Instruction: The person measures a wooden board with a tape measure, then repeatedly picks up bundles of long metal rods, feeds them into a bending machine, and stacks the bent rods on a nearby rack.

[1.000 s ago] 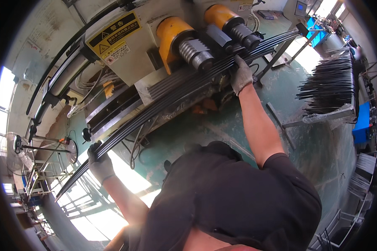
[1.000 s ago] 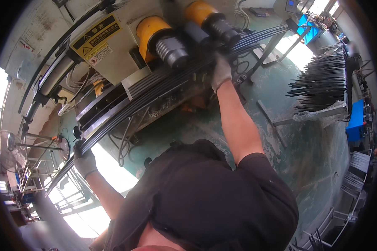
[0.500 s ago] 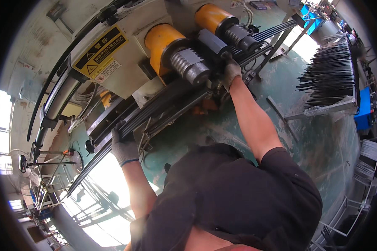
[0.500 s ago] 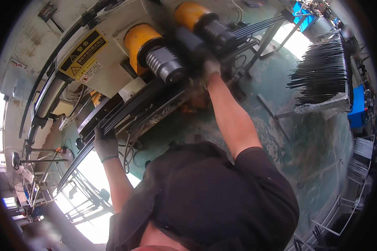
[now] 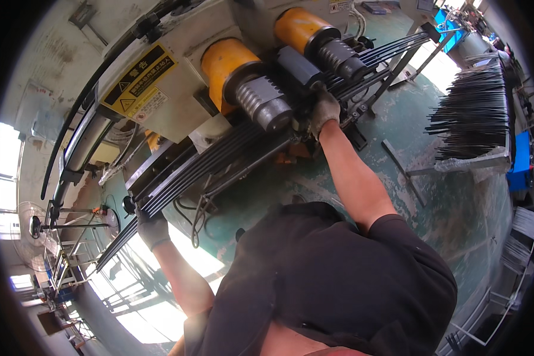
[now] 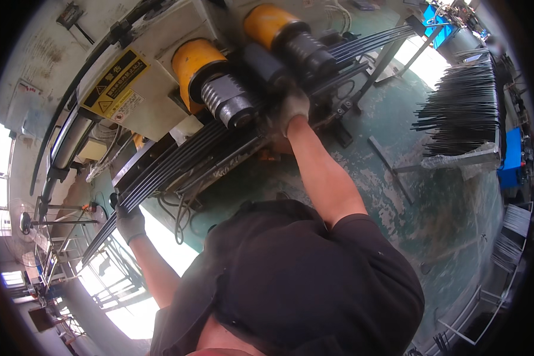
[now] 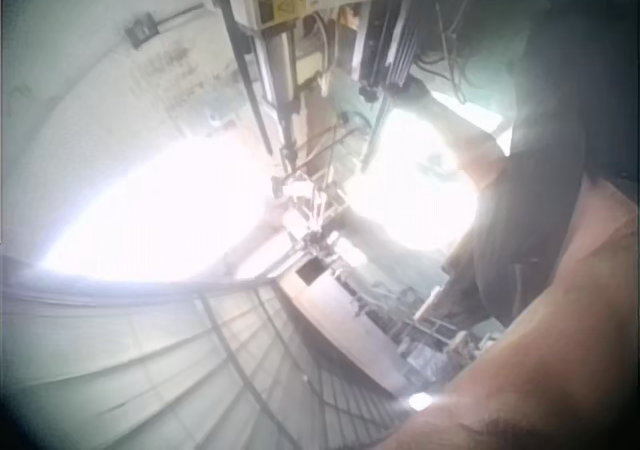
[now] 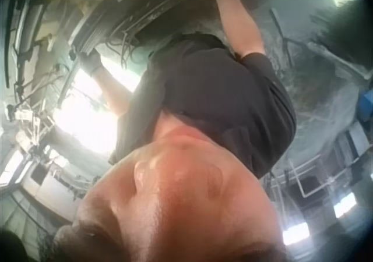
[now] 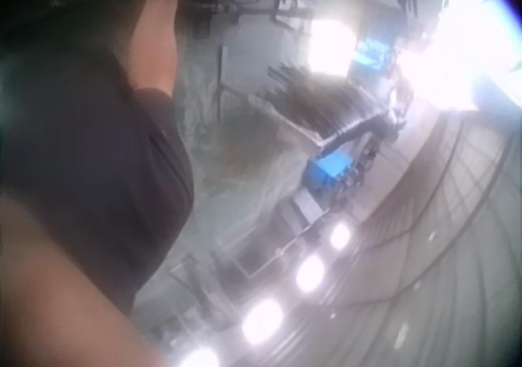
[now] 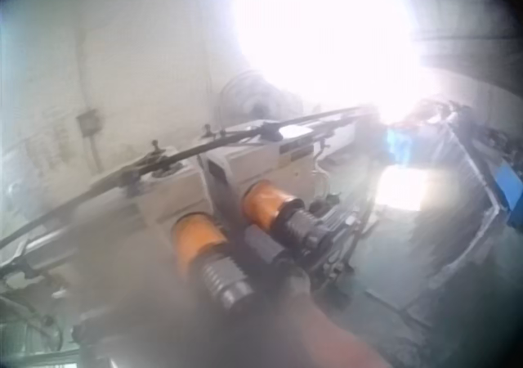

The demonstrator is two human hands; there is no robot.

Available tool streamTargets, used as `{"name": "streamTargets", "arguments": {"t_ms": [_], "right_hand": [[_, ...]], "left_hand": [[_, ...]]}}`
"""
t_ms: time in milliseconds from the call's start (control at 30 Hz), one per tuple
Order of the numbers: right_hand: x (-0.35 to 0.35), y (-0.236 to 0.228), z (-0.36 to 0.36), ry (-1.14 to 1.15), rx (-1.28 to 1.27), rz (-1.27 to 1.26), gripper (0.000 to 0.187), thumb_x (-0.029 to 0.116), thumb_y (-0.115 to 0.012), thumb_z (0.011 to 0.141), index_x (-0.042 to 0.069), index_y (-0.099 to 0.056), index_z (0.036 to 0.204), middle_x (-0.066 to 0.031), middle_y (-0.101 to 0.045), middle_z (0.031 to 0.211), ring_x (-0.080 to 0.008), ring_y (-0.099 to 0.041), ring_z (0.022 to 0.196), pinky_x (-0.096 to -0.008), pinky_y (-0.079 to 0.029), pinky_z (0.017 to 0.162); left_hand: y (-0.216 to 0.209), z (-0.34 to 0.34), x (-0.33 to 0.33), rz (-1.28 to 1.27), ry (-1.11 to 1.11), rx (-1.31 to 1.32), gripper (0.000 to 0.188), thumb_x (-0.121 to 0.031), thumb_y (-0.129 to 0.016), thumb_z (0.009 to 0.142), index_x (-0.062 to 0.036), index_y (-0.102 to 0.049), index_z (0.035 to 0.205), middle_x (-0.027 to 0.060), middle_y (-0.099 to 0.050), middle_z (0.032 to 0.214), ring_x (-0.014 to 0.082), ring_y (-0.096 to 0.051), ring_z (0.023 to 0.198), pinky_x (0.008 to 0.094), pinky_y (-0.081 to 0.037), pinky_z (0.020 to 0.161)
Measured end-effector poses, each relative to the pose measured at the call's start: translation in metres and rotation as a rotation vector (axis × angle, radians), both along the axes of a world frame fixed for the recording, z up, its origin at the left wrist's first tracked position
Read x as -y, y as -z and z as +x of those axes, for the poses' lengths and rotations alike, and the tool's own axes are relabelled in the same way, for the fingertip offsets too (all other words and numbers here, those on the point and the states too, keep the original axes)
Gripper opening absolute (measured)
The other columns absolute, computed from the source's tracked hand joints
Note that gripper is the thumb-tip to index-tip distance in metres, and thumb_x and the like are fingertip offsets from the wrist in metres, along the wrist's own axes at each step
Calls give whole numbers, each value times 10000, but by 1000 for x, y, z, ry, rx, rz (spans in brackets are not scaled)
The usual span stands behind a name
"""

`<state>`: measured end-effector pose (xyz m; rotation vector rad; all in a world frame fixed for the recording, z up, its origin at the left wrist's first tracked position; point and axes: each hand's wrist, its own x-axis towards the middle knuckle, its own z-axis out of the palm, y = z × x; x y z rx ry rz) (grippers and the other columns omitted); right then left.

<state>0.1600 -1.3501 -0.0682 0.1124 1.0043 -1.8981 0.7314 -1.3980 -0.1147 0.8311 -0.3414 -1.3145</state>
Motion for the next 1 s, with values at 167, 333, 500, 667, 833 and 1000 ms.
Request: {"name": "streamTargets", "arguments": {"t_ms": [167,333,500,667,833,1000], "right_hand": [[-3,31,-12,-49,-775,190,311,388,-581,1072,101,-700,1069,-52,-702,868,-203,-677,770,-337,-548,723],[-16,57,-21,-94,-930,176,437,415,-551,1091,25,-671,1249,-108,-714,1152,-209,-682,1043,-356,-537,927],[-66,80,-42,-95,-493,52,499,344,-412,1132,-1,-521,1475,-161,-606,1449,-288,-592,1330,-424,-461,1116],[-103,95,-39,-97,-276,125,539,321,-307,1144,3,-432,1561,-174,-481,1608,-345,-450,1494,-469,-319,1253],[-114,130,-43,-107,-400,266,565,410,-515,1110,0,-519,1499,-111,-624,1461,-264,-607,1319,-407,-466,1101],[-101,169,-28,-257,-606,410,586,418,-628,1061,-55,-623,1406,-110,-706,1312,-220,-623,1188,-333,-435,1076]], "left_hand": [[-5,-64,-4,22,-37,-9,358,-245,-491,1122,22,-659,1291,172,-690,1291,319,-641,1238,477,-507,1132],[-6,-102,-20,13,77,-140,431,-301,-505,1113,50,-617,1336,204,-673,1321,353,-625,1267,516,-487,1148],[-2,-44,-15,-57,-8,-127,452,-299,-492,1113,66,-599,1358,206,-668,1337,368,-613,1295,531,-485,1157],[-8,-71,-13,43,-108,-98,371,-283,-486,1129,9,-637,1301,190,-687,1289,328,-645,1245,503,-502,1141],[-11,-99,-16,75,-188,-33,358,-295,-498,1127,2,-656,1248,179,-700,1243,321,-658,1186,475,-516,1104],[-7,-97,-20,67,-100,-154,338,-280,-520,1123,10,-633,1255,163,-687,1226,316,-650,1188,483,-505,1127]]}}
